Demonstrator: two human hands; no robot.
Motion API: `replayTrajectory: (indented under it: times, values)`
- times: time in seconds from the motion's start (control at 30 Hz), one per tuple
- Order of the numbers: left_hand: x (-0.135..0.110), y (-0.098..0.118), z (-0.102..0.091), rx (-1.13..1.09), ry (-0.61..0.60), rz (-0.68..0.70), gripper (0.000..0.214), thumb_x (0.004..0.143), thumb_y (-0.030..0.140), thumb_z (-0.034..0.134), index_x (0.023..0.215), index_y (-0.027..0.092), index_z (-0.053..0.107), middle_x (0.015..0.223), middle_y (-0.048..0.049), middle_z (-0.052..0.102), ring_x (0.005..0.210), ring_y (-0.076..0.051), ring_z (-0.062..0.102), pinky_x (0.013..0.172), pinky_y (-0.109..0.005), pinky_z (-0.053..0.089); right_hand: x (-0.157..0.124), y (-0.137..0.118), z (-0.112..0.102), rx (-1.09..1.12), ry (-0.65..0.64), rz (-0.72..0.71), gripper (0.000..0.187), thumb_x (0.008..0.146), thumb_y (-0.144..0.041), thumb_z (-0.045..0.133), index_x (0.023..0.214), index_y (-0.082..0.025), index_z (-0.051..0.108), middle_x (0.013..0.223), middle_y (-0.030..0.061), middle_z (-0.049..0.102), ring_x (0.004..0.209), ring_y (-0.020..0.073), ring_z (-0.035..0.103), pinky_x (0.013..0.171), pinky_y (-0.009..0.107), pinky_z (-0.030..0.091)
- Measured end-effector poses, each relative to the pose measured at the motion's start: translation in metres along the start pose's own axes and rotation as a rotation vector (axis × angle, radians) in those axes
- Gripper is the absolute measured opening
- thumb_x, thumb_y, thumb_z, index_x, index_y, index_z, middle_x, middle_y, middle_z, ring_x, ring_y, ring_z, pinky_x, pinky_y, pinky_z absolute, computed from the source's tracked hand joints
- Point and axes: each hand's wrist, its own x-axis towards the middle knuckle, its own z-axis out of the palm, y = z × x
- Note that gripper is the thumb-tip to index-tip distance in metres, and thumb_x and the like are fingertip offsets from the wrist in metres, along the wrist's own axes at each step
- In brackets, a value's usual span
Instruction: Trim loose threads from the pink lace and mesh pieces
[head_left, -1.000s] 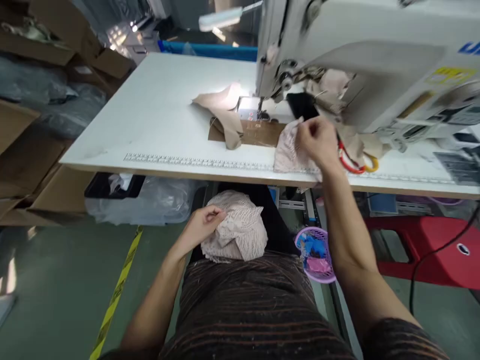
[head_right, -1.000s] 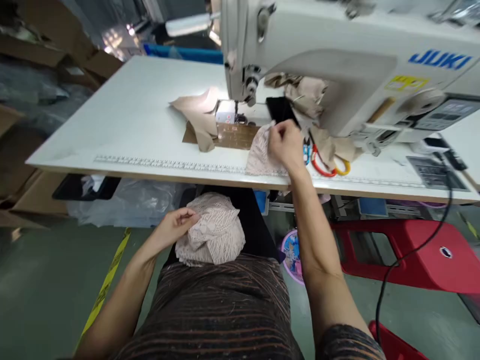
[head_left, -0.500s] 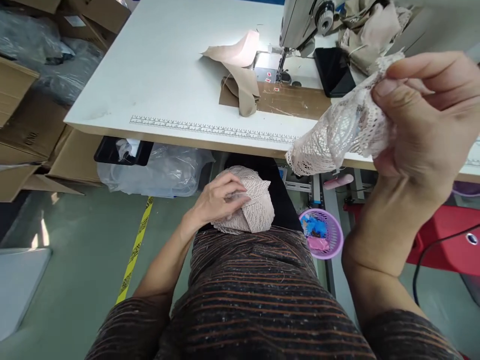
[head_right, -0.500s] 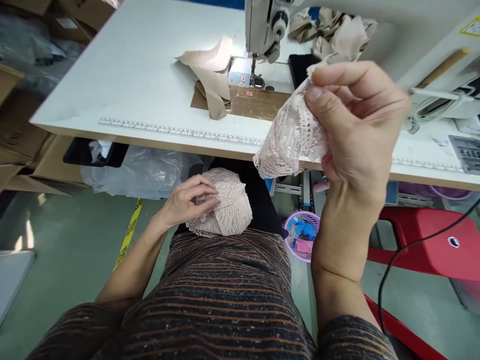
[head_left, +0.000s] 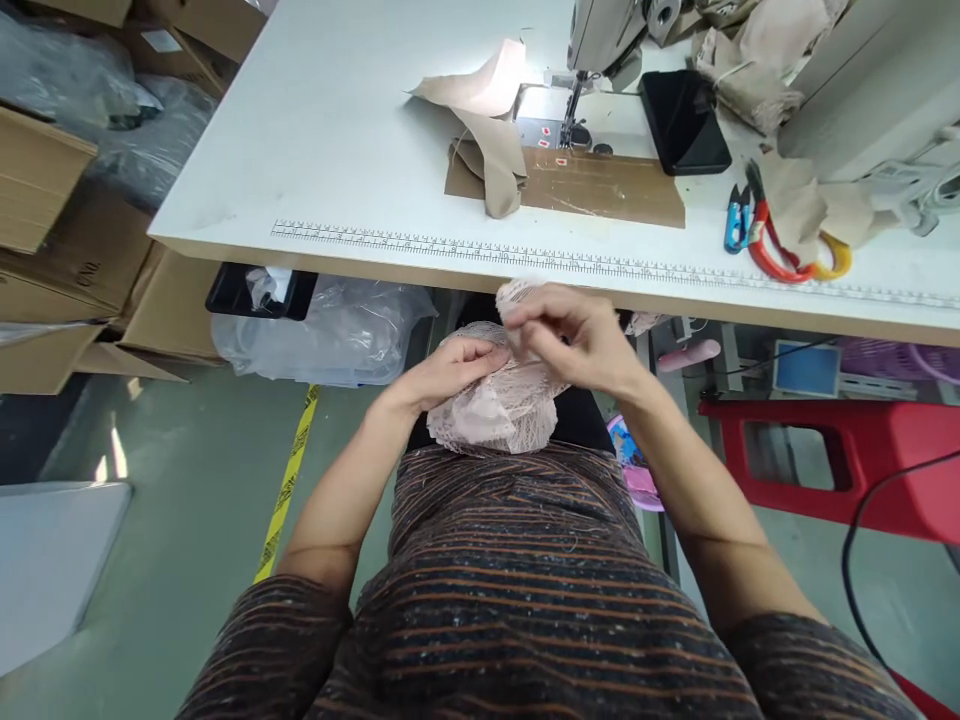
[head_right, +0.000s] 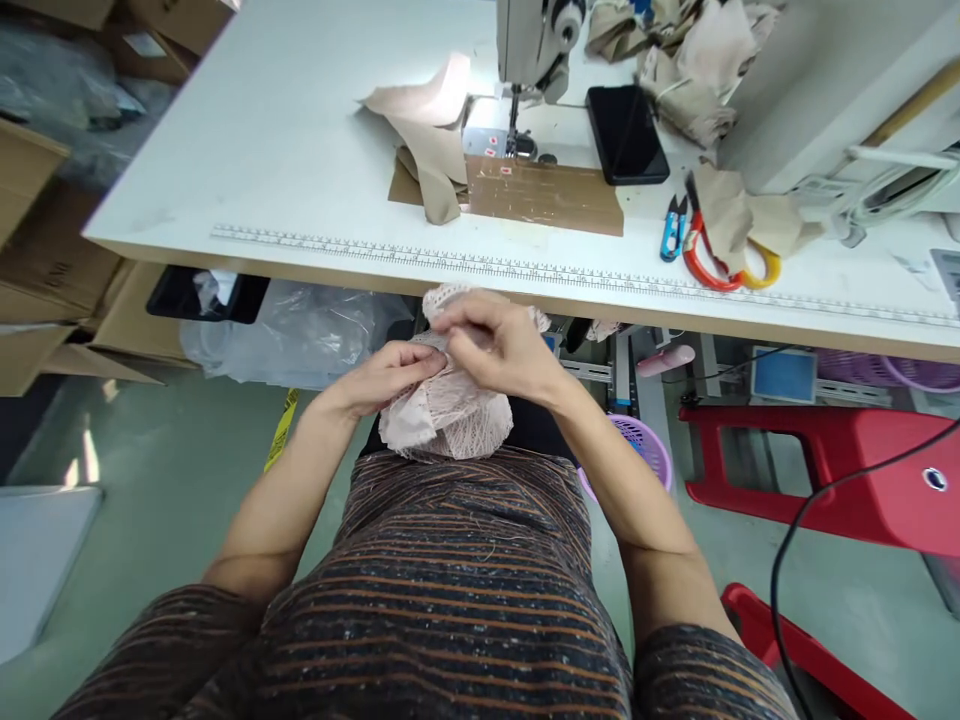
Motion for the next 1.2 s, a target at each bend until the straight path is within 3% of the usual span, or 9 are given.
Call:
replayTrajectory:
  times: [0.17, 0.33, 0.47, 0.63, 0.73, 0.9, 1.0, 1.1, 1.2]
  values:
    - [0.007, -0.016, -0.011, -0.049, -0.037, -0.144, 0.040, 0.084, 0.050, 0.073, 0.066, 0.016, 0.062, 0.057, 0.0026, 0.051, 0.051, -0.008, 0.044, 0.045, -0.022, 0.034, -0.015, 0.033, 0.018, -0.060, -0.209, 0.095, 0.021, 0.080, -0.033, 0.074, 0.096, -0.019, 0.076, 0.096, 0.0069, 0.072, 0.085, 0.0200, 0.064, 0.079, 0.035, 0.049]
    - [-0.006, -0.033, -0.028, -0.050, 0.173, -0.019, 0.035, 0.078, 0.046, 0.080, 0.086, 0.014, 0.068, 0.073, -0.0026, 0.065, 0.059, -0.009, 0.055, 0.051, -0.020, 0.044, -0.027, 0.048, 0.016, -0.127, -0.221, 0.210, 0.018, 0.081, -0.026, 0.069, 0.095, -0.019, 0.076, 0.094, 0.0066, 0.073, 0.080, 0.0183, 0.063, 0.077, 0.033, 0.048]
    - [-0.022, -0.042, -0.035, -0.014, 0.362, 0.080, 0.034, 0.081, 0.046, 0.078, 0.087, 0.014, 0.069, 0.080, -0.0042, 0.068, 0.069, -0.011, 0.061, 0.064, -0.023, 0.052, -0.031, 0.054, 0.013, -0.093, -0.201, 0.271, 0.019, 0.083, -0.029, 0.069, 0.096, -0.019, 0.077, 0.096, 0.0067, 0.072, 0.078, 0.0176, 0.062, 0.073, 0.033, 0.047]
    - [-0.038, -0.050, -0.030, 0.229, 0.234, 0.195, 0.026, 0.084, 0.038, 0.076, 0.101, 0.017, 0.075, 0.099, -0.0073, 0.069, 0.085, -0.014, 0.063, 0.075, -0.026, 0.052, -0.033, 0.059, 0.014, -0.072, -0.209, 0.299, 0.020, 0.084, -0.030, 0.069, 0.098, -0.018, 0.077, 0.099, 0.0072, 0.071, 0.079, 0.0179, 0.062, 0.071, 0.033, 0.047]
    - [-0.040, -0.052, -0.023, 0.363, 0.253, 0.242, 0.017, 0.084, 0.031, 0.076, 0.094, 0.018, 0.076, 0.101, -0.0068, 0.067, 0.086, -0.014, 0.063, 0.078, -0.028, 0.052, -0.032, 0.057, 0.015, -0.060, -0.202, 0.282, 0.019, 0.087, -0.029, 0.066, 0.099, -0.018, 0.076, 0.098, 0.0077, 0.071, 0.078, 0.0184, 0.062, 0.070, 0.034, 0.048]
    - [-0.037, -0.034, -0.013, 0.355, 0.230, 0.374, 0.009, 0.087, 0.026, 0.071, 0.086, 0.016, 0.070, 0.100, -0.0072, 0.070, 0.093, -0.016, 0.066, 0.085, -0.031, 0.052, -0.018, 0.042, 0.021, -0.052, -0.014, 0.025, 0.014, 0.089, -0.026, 0.064, 0.095, -0.020, 0.075, 0.096, 0.0074, 0.072, 0.087, 0.0196, 0.064, 0.076, 0.035, 0.051]
    - [-0.035, -0.012, -0.010, 0.273, 0.169, 0.361, 0.013, 0.088, 0.028, 0.069, 0.088, 0.015, 0.069, 0.083, -0.0038, 0.069, 0.075, -0.013, 0.062, 0.069, -0.026, 0.050, -0.011, 0.032, 0.027, 0.029, -0.053, -0.107, 0.016, 0.089, -0.032, 0.067, 0.095, -0.020, 0.075, 0.095, 0.0070, 0.072, 0.090, 0.0197, 0.064, 0.081, 0.036, 0.053]
    - [-0.033, 0.008, -0.010, 0.234, 0.122, 0.309, 0.019, 0.089, 0.033, 0.069, 0.087, 0.015, 0.069, 0.068, 0.0004, 0.062, 0.058, -0.008, 0.050, 0.052, -0.021, 0.040, -0.013, 0.026, 0.032, 0.145, -0.152, -0.112, 0.017, 0.088, -0.036, 0.071, 0.090, -0.020, 0.073, 0.088, 0.0051, 0.071, 0.085, 0.0183, 0.064, 0.080, 0.035, 0.052]
    - [-0.032, 0.018, -0.012, 0.235, 0.122, 0.255, 0.021, 0.090, 0.035, 0.068, 0.086, 0.014, 0.070, 0.060, 0.0036, 0.055, 0.050, -0.006, 0.040, 0.045, -0.020, 0.032, -0.019, 0.026, 0.033, 0.235, -0.143, -0.039, 0.020, 0.090, -0.037, 0.069, 0.080, -0.019, 0.071, 0.077, 0.0033, 0.068, 0.074, 0.0159, 0.060, 0.070, 0.032, 0.050]
